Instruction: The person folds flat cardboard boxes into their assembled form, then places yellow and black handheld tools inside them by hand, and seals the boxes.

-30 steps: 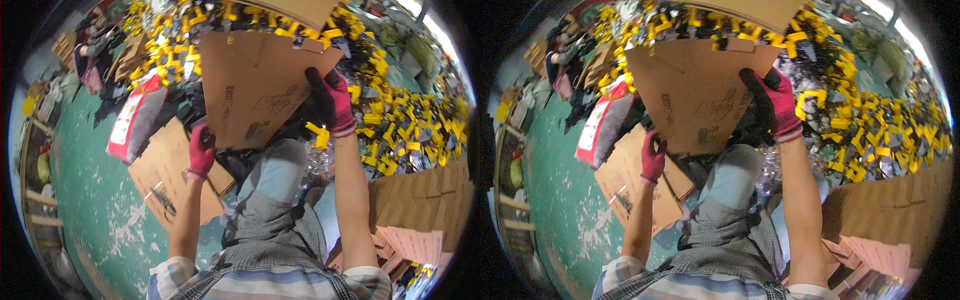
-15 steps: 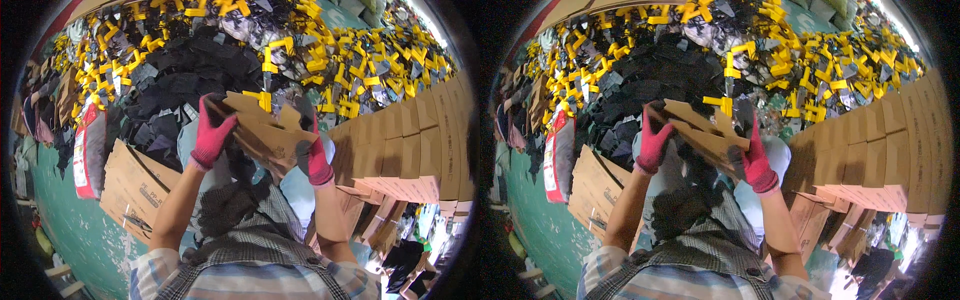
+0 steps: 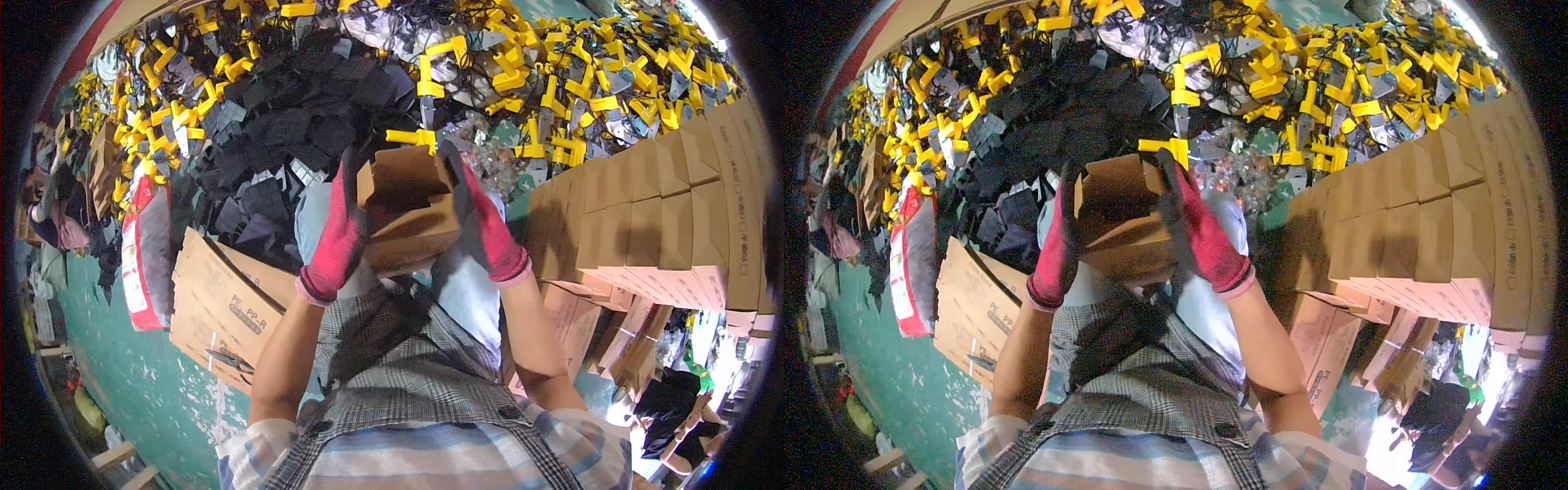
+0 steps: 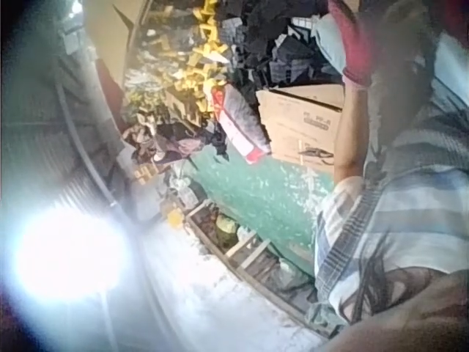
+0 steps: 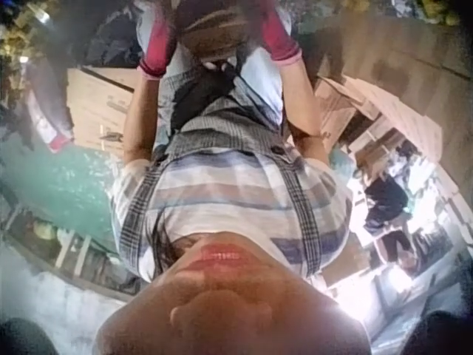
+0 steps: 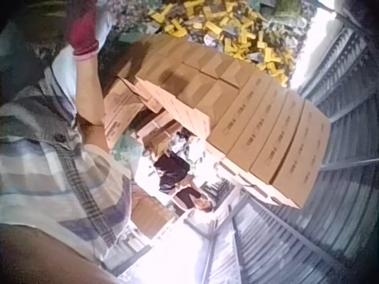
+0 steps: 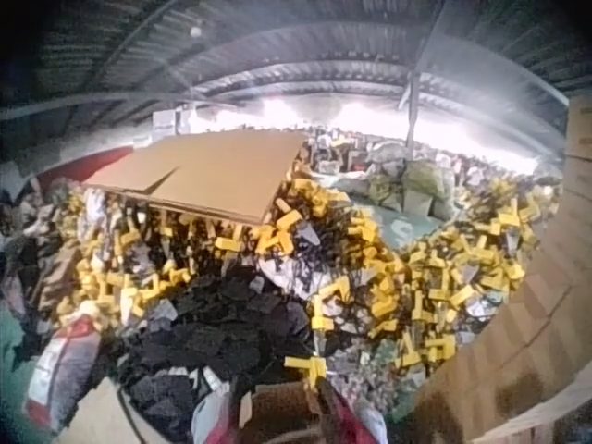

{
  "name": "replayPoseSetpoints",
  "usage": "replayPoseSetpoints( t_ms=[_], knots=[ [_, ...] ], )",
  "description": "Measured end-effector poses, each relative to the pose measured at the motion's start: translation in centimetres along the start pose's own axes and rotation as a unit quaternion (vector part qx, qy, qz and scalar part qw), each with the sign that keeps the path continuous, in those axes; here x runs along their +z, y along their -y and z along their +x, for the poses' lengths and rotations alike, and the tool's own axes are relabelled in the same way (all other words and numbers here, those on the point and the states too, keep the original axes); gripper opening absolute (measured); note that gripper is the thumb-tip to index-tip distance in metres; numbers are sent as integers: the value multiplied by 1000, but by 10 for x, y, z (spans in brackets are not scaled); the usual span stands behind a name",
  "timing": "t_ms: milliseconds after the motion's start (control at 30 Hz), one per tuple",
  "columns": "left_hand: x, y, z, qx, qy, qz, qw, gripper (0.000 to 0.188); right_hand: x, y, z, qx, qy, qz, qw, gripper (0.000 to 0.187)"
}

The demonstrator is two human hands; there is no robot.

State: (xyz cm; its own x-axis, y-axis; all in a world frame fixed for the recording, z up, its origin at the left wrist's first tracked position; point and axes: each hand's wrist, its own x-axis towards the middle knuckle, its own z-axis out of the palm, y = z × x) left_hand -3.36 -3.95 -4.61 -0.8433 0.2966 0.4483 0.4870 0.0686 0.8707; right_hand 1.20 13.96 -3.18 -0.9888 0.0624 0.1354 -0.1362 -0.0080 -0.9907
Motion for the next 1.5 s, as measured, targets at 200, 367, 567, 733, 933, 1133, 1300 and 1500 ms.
replayPoseSetpoints(
  t_ms=[200,367,567,733,933,1133,1300,1500],
  knots=[
    [-1,-7,8,-190,-24,-244,951,43,5,7,9,-68,-69,-125,987,40],
    [-18,1,1,-192,65,-196,959,34,-4,19,16,-58,13,-280,958,44],
    [-12,5,-16,-14,90,-113,989,117,-7,20,42,-94,105,-488,862,59],
    [-8,2,-28,-57,23,-54,997,115,-1,37,36,-99,183,-383,900,34],
    [-46,-10,-14,-38,69,-360,930,69,-37,67,38,196,279,24,940,41],
    [43,-72,57,49,-107,-344,932,33,-58,33,36,-185,285,-106,935,52],
    [47,-23,55,44,119,-92,988,72,-144,26,40,-206,71,258,941,58],
    [65,32,96,-27,77,146,986,84,-140,-14,151,-136,-61,272,951,56]
  ],
)
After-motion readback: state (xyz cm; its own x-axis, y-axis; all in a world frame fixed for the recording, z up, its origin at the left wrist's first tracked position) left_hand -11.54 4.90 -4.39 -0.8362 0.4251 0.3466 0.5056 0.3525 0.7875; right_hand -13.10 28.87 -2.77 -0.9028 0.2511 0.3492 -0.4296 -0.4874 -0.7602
